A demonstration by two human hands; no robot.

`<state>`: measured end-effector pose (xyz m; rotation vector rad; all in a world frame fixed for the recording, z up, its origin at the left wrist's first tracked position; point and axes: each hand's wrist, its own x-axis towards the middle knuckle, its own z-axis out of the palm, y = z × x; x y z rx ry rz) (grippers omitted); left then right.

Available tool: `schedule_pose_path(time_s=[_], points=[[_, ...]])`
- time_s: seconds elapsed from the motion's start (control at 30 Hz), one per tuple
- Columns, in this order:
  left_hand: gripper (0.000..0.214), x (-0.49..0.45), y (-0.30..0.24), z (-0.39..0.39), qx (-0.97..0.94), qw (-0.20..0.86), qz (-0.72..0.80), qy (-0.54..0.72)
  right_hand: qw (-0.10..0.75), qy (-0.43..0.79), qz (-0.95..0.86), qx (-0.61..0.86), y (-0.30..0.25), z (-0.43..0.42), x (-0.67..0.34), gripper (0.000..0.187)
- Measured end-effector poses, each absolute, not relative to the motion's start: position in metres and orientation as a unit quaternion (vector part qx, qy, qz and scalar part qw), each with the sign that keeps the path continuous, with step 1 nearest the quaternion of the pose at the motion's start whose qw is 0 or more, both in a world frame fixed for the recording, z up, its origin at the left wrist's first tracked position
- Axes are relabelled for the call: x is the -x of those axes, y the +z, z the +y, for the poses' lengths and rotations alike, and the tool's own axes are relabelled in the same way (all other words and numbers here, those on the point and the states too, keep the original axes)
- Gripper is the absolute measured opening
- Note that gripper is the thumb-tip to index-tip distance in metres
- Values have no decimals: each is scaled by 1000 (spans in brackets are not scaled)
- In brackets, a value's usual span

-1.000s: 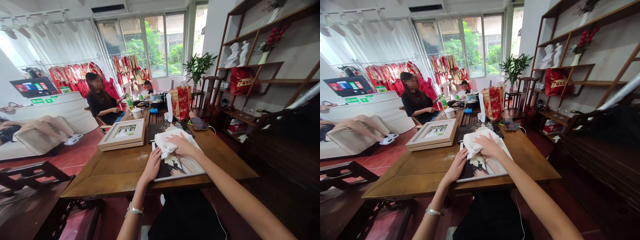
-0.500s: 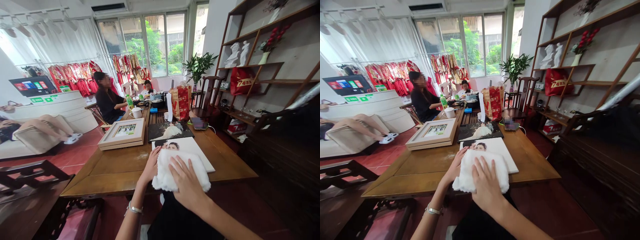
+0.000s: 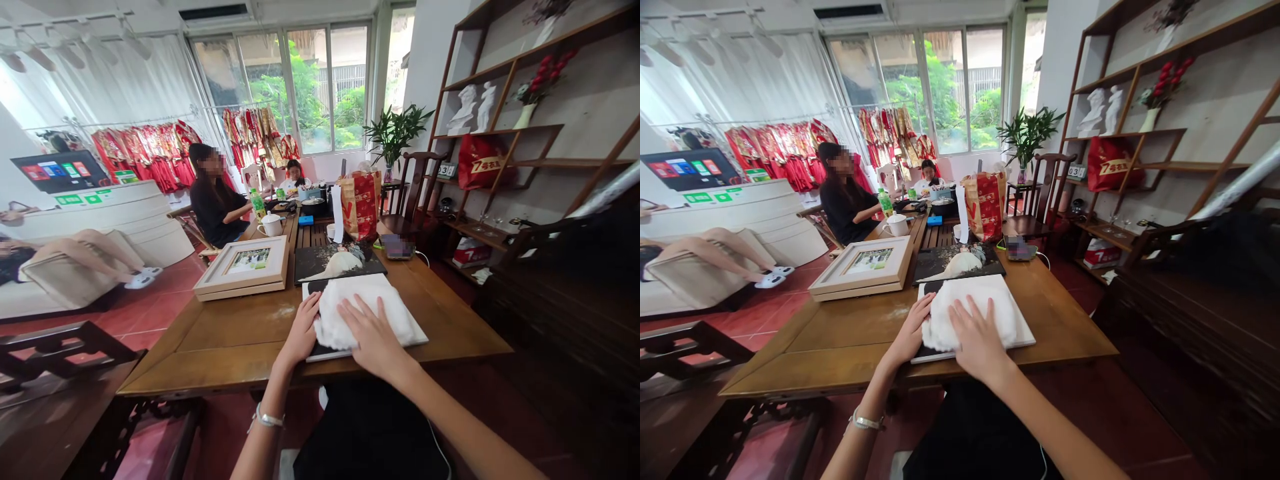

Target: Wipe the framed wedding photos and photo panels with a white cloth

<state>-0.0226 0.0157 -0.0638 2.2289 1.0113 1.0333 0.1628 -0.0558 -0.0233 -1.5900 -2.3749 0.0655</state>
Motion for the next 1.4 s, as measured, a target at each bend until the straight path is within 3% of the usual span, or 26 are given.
schedule_pose_path(time_s=[0.13,0.23,0.37,0.5,0.67,0.9,1.07,1.4], points=[[44,23,-66,17,-809,246,378,379,135,53,-862,487,-22,-104,-172,84],[45,24,-67,17,-805,249,379,382,141,72,-863,480,-22,-108,-194,81],[45,24,-68,16,-808,248,377,379,164,50,-833,526,-26,-68,-230,73],[45,25,-67,17,-812,247,373,376,153,67,-811,560,-22,-7,-247,79],[46,25,-67,18,-812,249,370,376,151,62,-790,591,-14,28,-227,65],[44,23,-65,17,-816,234,381,366,139,58,-866,477,-16,-57,-204,84],[46,24,-66,16,-809,247,385,370,139,49,-879,453,-20,-100,-224,81],[46,25,-66,17,-811,251,382,365,173,28,-805,567,-27,16,-248,67]])
